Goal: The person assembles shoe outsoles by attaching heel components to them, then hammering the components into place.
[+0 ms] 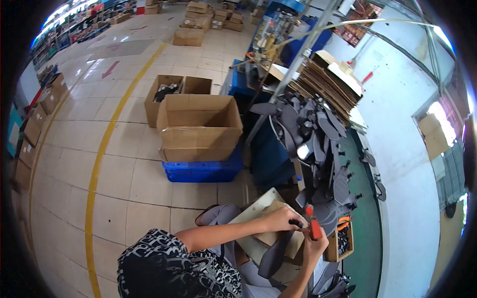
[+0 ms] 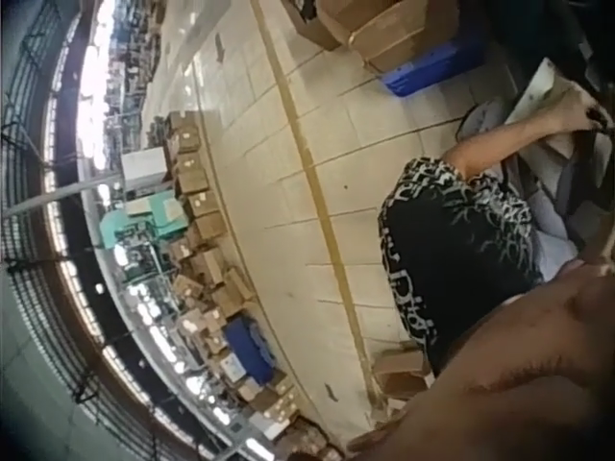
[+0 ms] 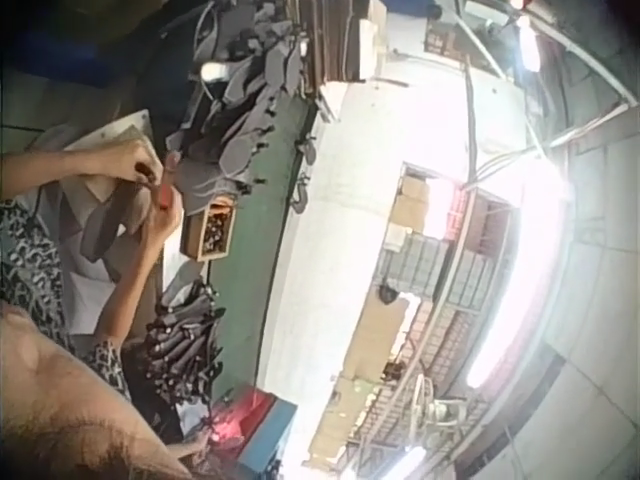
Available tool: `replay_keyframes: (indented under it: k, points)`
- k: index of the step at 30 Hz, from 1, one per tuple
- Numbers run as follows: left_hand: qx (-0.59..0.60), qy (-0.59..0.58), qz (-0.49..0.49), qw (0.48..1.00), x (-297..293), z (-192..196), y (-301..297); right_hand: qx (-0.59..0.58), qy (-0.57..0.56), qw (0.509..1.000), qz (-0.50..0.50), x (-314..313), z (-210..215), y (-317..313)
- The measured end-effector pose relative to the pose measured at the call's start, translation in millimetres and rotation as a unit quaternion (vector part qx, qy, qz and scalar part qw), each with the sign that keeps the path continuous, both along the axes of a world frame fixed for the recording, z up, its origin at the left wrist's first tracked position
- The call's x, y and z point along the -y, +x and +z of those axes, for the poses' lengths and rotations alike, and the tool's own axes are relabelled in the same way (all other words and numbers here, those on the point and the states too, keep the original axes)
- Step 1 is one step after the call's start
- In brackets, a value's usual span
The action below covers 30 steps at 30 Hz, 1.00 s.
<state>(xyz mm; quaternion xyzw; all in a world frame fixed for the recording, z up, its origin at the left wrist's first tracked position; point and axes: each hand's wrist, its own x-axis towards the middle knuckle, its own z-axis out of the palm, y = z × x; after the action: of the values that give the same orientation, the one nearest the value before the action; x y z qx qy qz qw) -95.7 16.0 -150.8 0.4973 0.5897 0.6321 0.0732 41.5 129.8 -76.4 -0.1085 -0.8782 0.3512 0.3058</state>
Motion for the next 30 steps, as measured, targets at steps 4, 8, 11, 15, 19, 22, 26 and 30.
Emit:
replay_keyframes:
  k: [4,8,11,15,19,22,26,30]
  points:
    - [0.033,-0.051,-0.012,0.998,3,8,-6,-0.050,-0.260,0.959,-0.102,29,12,13]
    - [0.025,-0.014,-0.016,0.999,8,6,-15,0.043,-0.082,0.992,-0.091,45,27,33]
    - [0.057,-0.060,-0.046,0.995,4,14,-12,0.022,-0.029,0.993,-0.108,55,35,48]
    - [0.116,-0.096,-0.064,0.986,8,18,-7,0.088,-0.029,0.991,-0.101,58,40,39]
    - [-0.091,-0.136,0.027,0.986,21,15,4,-0.018,0.065,0.990,-0.125,64,73,59]
    - [-0.123,-0.223,0.010,0.967,24,28,10,-0.080,0.086,0.984,-0.137,71,73,70]
    - [-0.129,-0.237,0.022,0.963,23,8,10,0.056,0.062,0.995,-0.058,62,35,34]
    - [-0.107,-0.248,0.001,0.963,24,21,4,-0.094,-0.093,0.980,-0.146,89,97,56]
